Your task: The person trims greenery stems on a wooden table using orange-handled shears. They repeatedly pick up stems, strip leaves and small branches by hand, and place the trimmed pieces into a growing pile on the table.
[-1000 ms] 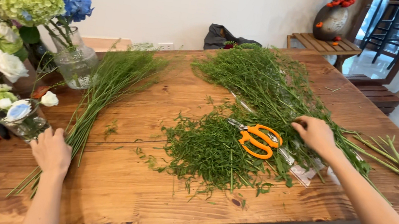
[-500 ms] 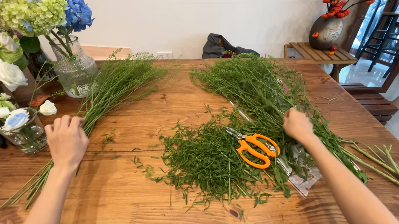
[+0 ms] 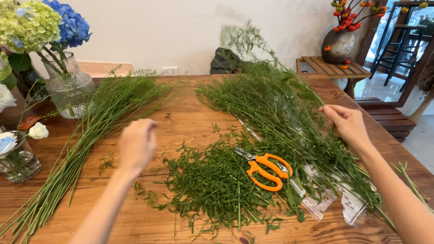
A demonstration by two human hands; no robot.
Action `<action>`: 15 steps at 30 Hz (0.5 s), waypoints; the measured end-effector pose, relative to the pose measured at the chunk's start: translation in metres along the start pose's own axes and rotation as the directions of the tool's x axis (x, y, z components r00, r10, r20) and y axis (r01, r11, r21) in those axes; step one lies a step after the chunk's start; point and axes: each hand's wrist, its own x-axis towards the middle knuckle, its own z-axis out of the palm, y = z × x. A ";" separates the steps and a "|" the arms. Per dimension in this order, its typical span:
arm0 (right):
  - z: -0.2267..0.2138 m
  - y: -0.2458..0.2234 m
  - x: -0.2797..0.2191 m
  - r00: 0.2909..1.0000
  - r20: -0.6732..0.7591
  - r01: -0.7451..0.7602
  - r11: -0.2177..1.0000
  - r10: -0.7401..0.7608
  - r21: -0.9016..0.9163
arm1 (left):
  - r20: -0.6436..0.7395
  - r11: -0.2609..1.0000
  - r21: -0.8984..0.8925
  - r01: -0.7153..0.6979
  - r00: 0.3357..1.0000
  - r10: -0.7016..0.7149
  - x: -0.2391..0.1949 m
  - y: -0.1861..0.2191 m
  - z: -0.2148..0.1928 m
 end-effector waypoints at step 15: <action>0.036 -0.019 -0.053 0.895 0.080 0.443 0.894 -0.438 -0.062 | 0.294 0.057 -0.947 0.317 0.922 -0.254 0.086 0.179 -0.018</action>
